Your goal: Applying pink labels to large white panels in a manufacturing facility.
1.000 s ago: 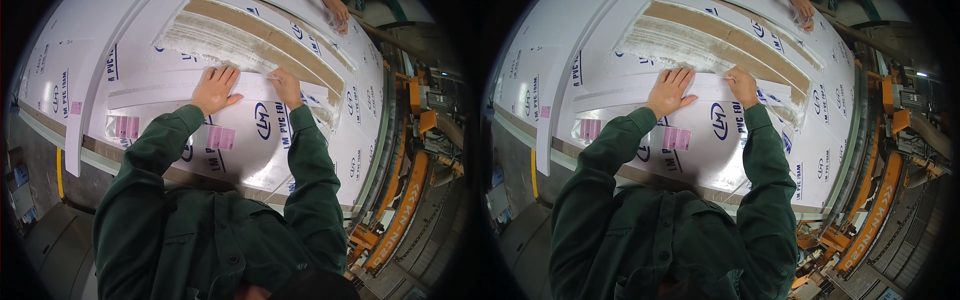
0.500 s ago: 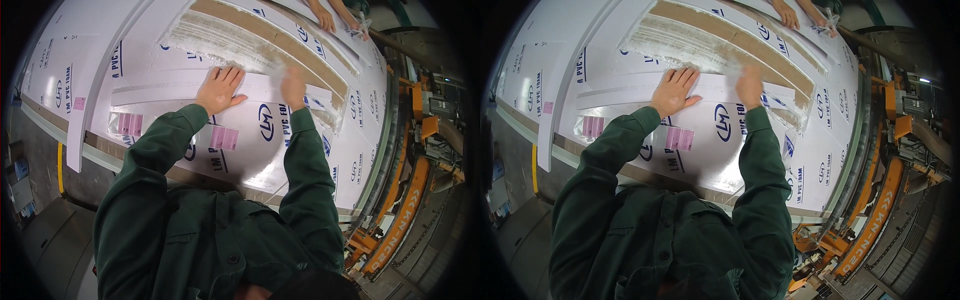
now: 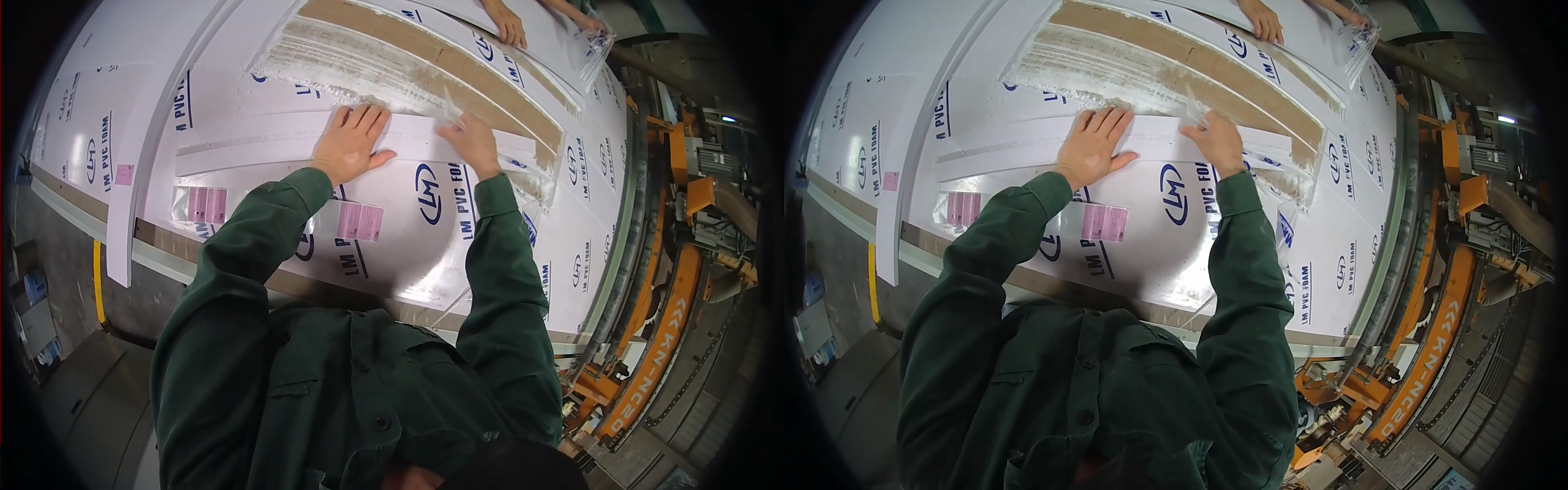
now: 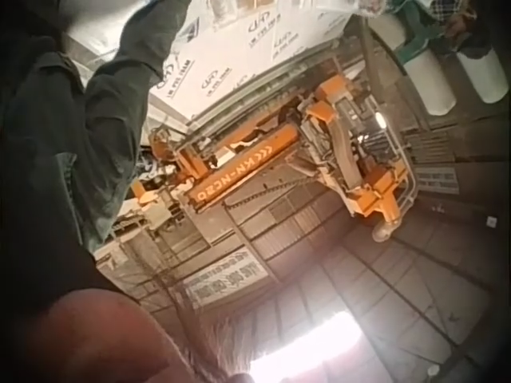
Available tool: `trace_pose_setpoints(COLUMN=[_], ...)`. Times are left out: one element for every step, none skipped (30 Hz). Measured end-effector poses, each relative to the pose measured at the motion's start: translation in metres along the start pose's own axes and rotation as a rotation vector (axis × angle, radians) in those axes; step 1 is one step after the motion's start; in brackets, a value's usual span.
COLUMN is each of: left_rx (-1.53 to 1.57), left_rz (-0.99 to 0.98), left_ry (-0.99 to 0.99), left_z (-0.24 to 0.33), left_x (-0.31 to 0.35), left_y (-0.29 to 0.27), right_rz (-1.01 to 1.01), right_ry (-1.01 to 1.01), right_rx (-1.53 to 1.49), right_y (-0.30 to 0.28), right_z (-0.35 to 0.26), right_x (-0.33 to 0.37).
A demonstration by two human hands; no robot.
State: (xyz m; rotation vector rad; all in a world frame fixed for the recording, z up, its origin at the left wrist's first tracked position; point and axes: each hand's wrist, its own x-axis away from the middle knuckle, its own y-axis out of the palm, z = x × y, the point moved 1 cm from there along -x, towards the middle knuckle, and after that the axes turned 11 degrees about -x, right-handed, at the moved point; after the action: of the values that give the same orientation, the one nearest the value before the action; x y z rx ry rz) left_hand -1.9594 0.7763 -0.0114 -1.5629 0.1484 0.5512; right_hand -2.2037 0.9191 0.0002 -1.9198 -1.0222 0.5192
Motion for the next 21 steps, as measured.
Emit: trace_pose_setpoints(left_rx=[-0.004,-0.011,-0.013,-0.01,-0.007,-0.005,0.002,0.01,0.014,0.005,-0.003,0.003,-0.004,-0.014,-0.015,-0.018,-0.025,-0.031,-0.021,-0.01,-0.012], left_rz=[-0.001,-0.001,-0.001,-0.001,0.0,-0.001,-0.002,-0.003,0.003,0.006,0.007,0.01,0.009,0.007,0.008,0.006,0.003,0.0,-0.007,-0.013,-0.014], left_ry=[-0.001,-0.002,-0.002,-0.002,-0.002,-0.003,-0.005,-0.007,-0.008,-0.006,-0.001,0.006,0.002,-0.003,0.001,0.002,0.002,0.001,-0.002,-0.005,-0.009], left_z=[0.001,0.0,0.0,0.0,0.0,0.0,0.0,0.0,0.0,0.0,0.001,0.001,0.001,0.002,0.002,0.003,0.002,0.002,0.002,0.002,0.001], left_x=[0.0,0.0,0.0,0.0,0.0,0.001,0.001,0.0,0.0,0.0,0.0,0.0,0.0,-0.001,-0.001,-0.001,-0.001,-0.001,-0.001,-0.001,-0.001], left_y=[0.0,0.0,-0.001,-0.001,-0.002,-0.002,-0.002,-0.001,-0.001,-0.001,-0.001,-0.001,-0.001,-0.001,-0.001,-0.002,-0.002,-0.003,-0.003,-0.004,-0.004], right_rz=[-0.015,-0.006,0.027,0.001,0.115,0.231,0.159,0.114,0.185,0.3,0.249,0.211,0.256,0.295,0.188,0.078,0.077,0.101,0.073,0.122,0.17], right_ry=[0.038,0.015,-0.046,-0.01,0.028,0.156,0.248,0.44,0.377,0.324,0.345,0.354,0.208,0.062,0.108,0.151,0.129,0.07,0.105,0.119,0.133], right_rx=[0.013,0.013,0.005,0.01,-0.19,-0.389,-0.56,-0.713,-0.737,-0.731,-0.624,-0.643,-0.463,-0.281,-0.293,-0.307,-0.151,-0.006,-0.003,-0.022,-0.038], right_y=[0.003,0.004,0.003,-0.001,-0.01,-0.021,-0.045,-0.074,-0.091,-0.106,-0.119,-0.117,-0.111,-0.098,-0.08,-0.06,-0.038,-0.02,-0.009,-0.001,0.001], right_z=[0.004,0.007,0.009,0.013,0.017,0.022,0.029,0.036,0.037,0.038,0.039,0.036,0.03,0.023,0.016,0.009,0.001,-0.005,-0.008,-0.011,-0.011], right_x=[0.0,-0.002,-0.003,-0.004,-0.005,-0.004,-0.003,0.0,0.003,0.008,0.011,0.014,0.015,0.015,0.014,0.012,0.01,0.011,0.01,0.01,0.01])
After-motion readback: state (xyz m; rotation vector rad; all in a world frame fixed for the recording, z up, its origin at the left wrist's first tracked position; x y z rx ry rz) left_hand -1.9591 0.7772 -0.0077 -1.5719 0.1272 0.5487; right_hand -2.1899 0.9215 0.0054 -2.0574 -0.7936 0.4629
